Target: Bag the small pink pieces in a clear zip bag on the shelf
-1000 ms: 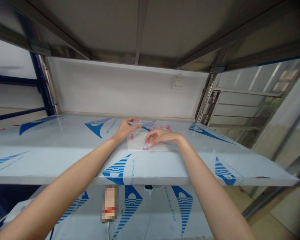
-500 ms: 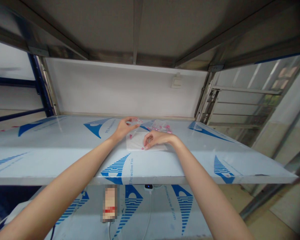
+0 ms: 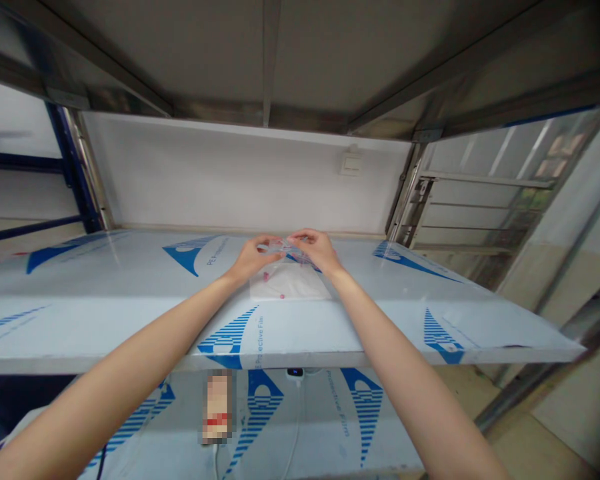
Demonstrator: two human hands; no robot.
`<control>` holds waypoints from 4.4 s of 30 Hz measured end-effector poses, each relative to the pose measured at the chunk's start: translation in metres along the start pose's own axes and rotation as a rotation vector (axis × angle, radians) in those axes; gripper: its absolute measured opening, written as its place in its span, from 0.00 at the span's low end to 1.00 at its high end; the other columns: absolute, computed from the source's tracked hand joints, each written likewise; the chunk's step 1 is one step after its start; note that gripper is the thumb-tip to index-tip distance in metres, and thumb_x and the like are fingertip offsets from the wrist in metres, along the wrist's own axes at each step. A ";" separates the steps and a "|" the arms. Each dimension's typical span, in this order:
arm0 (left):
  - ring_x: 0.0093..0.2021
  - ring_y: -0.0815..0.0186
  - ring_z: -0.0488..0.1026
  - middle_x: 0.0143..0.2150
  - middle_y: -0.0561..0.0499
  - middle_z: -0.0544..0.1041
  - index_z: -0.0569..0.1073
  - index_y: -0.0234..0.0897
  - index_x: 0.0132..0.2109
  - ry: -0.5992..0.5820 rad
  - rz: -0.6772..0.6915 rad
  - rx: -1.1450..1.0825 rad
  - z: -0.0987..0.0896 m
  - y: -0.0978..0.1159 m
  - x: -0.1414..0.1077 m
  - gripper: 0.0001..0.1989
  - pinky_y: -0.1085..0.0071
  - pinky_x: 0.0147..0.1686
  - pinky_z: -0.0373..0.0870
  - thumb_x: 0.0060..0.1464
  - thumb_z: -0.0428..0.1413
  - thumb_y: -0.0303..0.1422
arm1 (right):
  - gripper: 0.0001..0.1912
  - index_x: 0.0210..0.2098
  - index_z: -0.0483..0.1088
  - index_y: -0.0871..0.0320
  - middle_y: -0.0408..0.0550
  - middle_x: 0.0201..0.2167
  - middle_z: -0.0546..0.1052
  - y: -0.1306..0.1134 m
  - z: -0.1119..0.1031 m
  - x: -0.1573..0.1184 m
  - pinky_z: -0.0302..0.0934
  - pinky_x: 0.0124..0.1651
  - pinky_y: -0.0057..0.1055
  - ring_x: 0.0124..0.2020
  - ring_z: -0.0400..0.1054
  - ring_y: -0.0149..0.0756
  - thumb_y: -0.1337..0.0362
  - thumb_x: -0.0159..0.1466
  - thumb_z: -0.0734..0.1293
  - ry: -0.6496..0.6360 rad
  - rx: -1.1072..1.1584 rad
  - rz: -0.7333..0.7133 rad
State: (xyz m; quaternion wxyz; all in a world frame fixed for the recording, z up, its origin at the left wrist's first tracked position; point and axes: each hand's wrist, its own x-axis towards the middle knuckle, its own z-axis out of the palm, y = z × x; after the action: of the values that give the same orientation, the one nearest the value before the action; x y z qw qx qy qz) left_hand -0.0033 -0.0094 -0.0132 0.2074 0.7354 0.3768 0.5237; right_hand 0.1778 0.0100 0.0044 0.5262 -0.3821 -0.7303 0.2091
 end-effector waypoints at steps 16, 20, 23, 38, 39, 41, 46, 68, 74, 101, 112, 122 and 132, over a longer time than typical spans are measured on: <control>0.48 0.58 0.72 0.47 0.44 0.78 0.76 0.37 0.46 0.104 -0.030 0.004 -0.007 -0.006 0.003 0.21 0.65 0.47 0.65 0.44 0.62 0.41 | 0.15 0.33 0.76 0.59 0.45 0.30 0.77 -0.019 -0.017 -0.012 0.57 0.32 0.28 0.29 0.65 0.31 0.54 0.51 0.72 -0.508 0.042 0.054; 0.48 0.58 0.72 0.47 0.44 0.78 0.76 0.36 0.47 0.111 -0.028 0.004 -0.010 -0.008 0.004 0.23 0.64 0.47 0.66 0.44 0.62 0.42 | 0.13 0.32 0.77 0.57 0.44 0.32 0.78 -0.022 -0.013 -0.020 0.58 0.37 0.28 0.31 0.67 0.30 0.61 0.47 0.75 -0.873 -0.065 0.087; 0.48 0.58 0.72 0.47 0.43 0.78 0.76 0.36 0.47 0.102 -0.011 0.009 -0.011 -0.009 0.005 0.23 0.64 0.47 0.66 0.44 0.61 0.42 | 0.13 0.32 0.77 0.58 0.44 0.29 0.78 -0.021 -0.009 -0.022 0.58 0.36 0.28 0.29 0.66 0.29 0.61 0.48 0.75 -0.928 -0.129 0.135; 0.48 0.59 0.72 0.48 0.44 0.78 0.76 0.37 0.44 0.069 -0.024 0.040 -0.008 -0.006 0.003 0.19 0.65 0.47 0.65 0.44 0.61 0.40 | 0.10 0.32 0.77 0.58 0.45 0.30 0.78 -0.007 -0.011 -0.011 0.58 0.37 0.29 0.30 0.67 0.30 0.59 0.53 0.72 -0.585 0.022 0.019; 0.48 0.59 0.73 0.48 0.44 0.78 0.76 0.37 0.44 0.051 -0.020 0.046 -0.007 -0.006 0.003 0.19 0.65 0.47 0.65 0.44 0.62 0.39 | 0.11 0.32 0.77 0.58 0.46 0.31 0.78 -0.007 -0.011 -0.009 0.58 0.36 0.29 0.30 0.66 0.30 0.58 0.53 0.71 -0.450 0.062 -0.005; 0.48 0.59 0.73 0.48 0.44 0.78 0.76 0.38 0.44 0.015 -0.007 0.053 -0.004 -0.004 0.002 0.18 0.65 0.47 0.66 0.44 0.62 0.39 | 0.12 0.33 0.77 0.59 0.46 0.31 0.78 -0.007 -0.012 -0.006 0.58 0.35 0.28 0.29 0.65 0.30 0.57 0.54 0.70 -0.226 0.088 -0.033; 0.48 0.61 0.73 0.48 0.46 0.78 0.76 0.40 0.45 -0.035 0.028 0.058 0.003 0.000 -0.002 0.18 0.65 0.47 0.66 0.45 0.61 0.39 | 0.10 0.32 0.78 0.59 0.47 0.30 0.77 0.000 -0.007 -0.003 0.57 0.34 0.29 0.29 0.64 0.31 0.59 0.55 0.71 -0.090 -0.053 -0.147; 0.56 0.60 0.67 0.53 0.47 0.75 0.74 0.40 0.51 0.088 0.120 0.223 0.009 0.001 -0.003 0.19 0.60 0.59 0.56 0.62 0.44 0.40 | 0.03 0.30 0.77 0.56 0.51 0.46 0.71 0.007 0.003 -0.005 0.64 0.49 0.34 0.50 0.66 0.37 0.65 0.54 0.71 -0.127 0.070 -0.097; 0.42 0.60 0.75 0.40 0.45 0.81 0.79 0.35 0.38 0.253 -0.007 0.087 0.001 -0.007 0.004 0.14 0.65 0.47 0.66 0.54 0.54 0.40 | 0.04 0.29 0.77 0.57 0.51 0.48 0.70 0.006 0.001 -0.004 0.64 0.50 0.34 0.49 0.67 0.36 0.64 0.54 0.72 -0.168 0.126 -0.118; 0.40 0.61 0.73 0.35 0.48 0.79 0.75 0.37 0.32 0.308 -0.036 0.187 0.000 0.003 0.002 0.10 0.64 0.47 0.63 0.52 0.54 0.38 | 0.14 0.28 0.77 0.60 0.45 0.25 0.77 0.011 -0.008 -0.002 0.57 0.32 0.28 0.26 0.65 0.32 0.54 0.52 0.70 0.006 -0.002 -0.006; 0.40 0.62 0.71 0.35 0.48 0.78 0.74 0.36 0.33 0.292 0.058 0.194 -0.002 0.005 0.002 0.10 0.65 0.48 0.62 0.53 0.54 0.38 | 0.15 0.34 0.74 0.59 0.46 0.34 0.77 0.003 -0.002 -0.006 0.60 0.39 0.27 0.35 0.68 0.32 0.54 0.55 0.67 -0.076 0.167 -0.062; 0.39 0.63 0.70 0.35 0.49 0.77 0.74 0.38 0.33 0.285 0.114 0.240 0.002 0.012 0.000 0.08 0.67 0.44 0.63 0.53 0.55 0.38 | 0.15 0.31 0.75 0.59 0.46 0.27 0.77 -0.003 0.014 -0.009 0.58 0.31 0.27 0.28 0.67 0.32 0.54 0.51 0.70 0.052 0.215 0.076; 0.34 0.64 0.69 0.33 0.50 0.76 0.72 0.37 0.34 0.188 0.151 0.196 0.006 0.014 -0.002 0.09 0.68 0.39 0.64 0.52 0.55 0.39 | 0.16 0.23 0.74 0.60 0.41 0.19 0.71 -0.002 0.011 -0.008 0.54 0.29 0.26 0.25 0.62 0.29 0.52 0.49 0.71 -0.011 0.185 -0.007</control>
State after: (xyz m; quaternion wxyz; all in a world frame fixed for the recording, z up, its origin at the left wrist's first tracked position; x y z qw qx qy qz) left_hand 0.0067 -0.0196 -0.0071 0.0585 0.7261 0.3877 0.5649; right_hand 0.1685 0.0034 -0.0026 0.5559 -0.3283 -0.7121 0.2759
